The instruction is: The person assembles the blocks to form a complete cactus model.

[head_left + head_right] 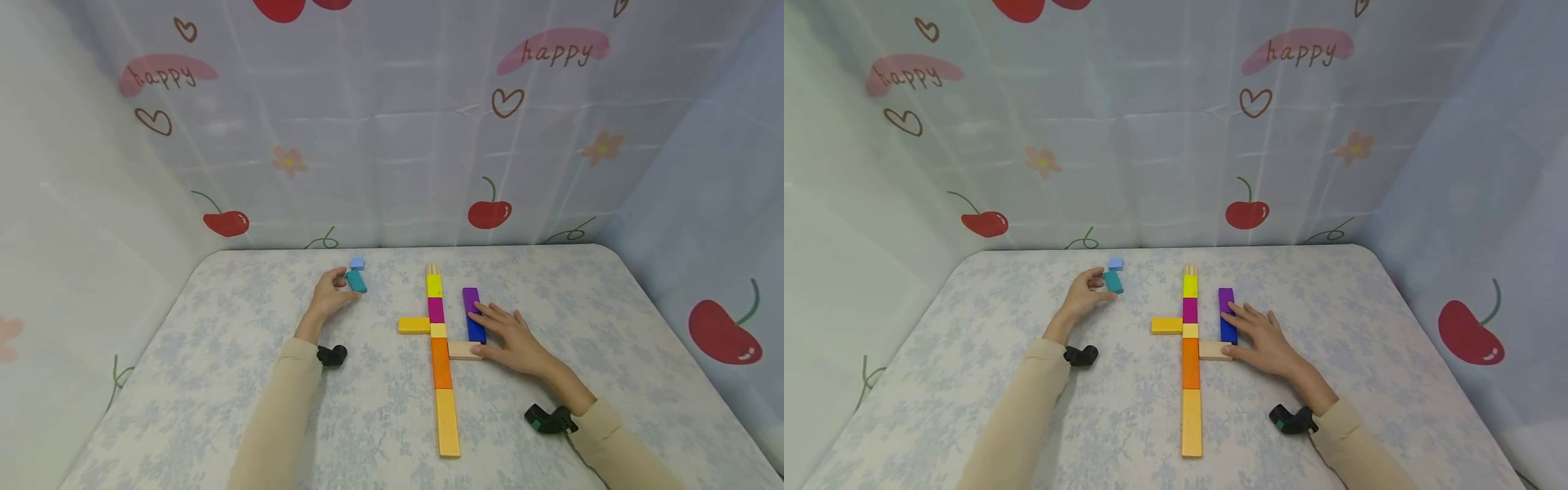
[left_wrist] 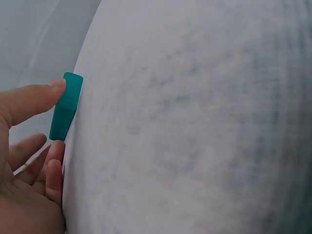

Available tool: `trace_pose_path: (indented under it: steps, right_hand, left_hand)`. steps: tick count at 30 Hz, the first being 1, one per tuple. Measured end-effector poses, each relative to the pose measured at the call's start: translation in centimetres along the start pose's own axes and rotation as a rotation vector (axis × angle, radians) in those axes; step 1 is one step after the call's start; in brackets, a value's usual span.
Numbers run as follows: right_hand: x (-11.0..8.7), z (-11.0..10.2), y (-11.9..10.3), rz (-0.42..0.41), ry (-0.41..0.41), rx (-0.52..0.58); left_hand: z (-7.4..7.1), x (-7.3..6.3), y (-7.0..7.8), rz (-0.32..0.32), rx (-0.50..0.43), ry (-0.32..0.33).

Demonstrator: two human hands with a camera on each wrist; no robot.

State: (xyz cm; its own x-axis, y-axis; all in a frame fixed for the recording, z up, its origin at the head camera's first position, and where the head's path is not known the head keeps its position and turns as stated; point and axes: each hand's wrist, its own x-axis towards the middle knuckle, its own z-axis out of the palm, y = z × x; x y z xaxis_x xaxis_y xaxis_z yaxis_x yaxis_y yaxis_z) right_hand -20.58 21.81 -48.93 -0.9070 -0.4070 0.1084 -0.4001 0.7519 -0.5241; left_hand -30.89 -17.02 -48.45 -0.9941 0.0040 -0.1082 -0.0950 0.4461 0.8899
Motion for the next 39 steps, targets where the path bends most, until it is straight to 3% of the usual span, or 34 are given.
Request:
trace_pose_path:
  steps: [9,16,29,33,39]
  right_hand:
    - [0.1,-0.1,0.1,-0.015,0.008,0.0]
    - [0.1,0.1,0.2,-0.016,0.005,-0.001]
    - [-0.1,0.2,0.2,-0.025,0.016,-0.001]
    - [-0.1,0.2,0.2,-0.032,0.021,-0.001]
    - [-0.2,0.0,0.1,-0.033,0.016,0.012]
  left_hand:
    - [0.1,0.0,-0.1,0.029,0.037,0.029]
    - [0.2,-0.1,-0.1,-0.006,0.021,0.03]
    - [0.5,-0.4,0.5,-0.008,0.031,0.028]
    - [1.1,-0.9,1.3,0.015,0.014,0.0]
    - [2.8,-1.7,2.8,0.095,0.01,-0.111]
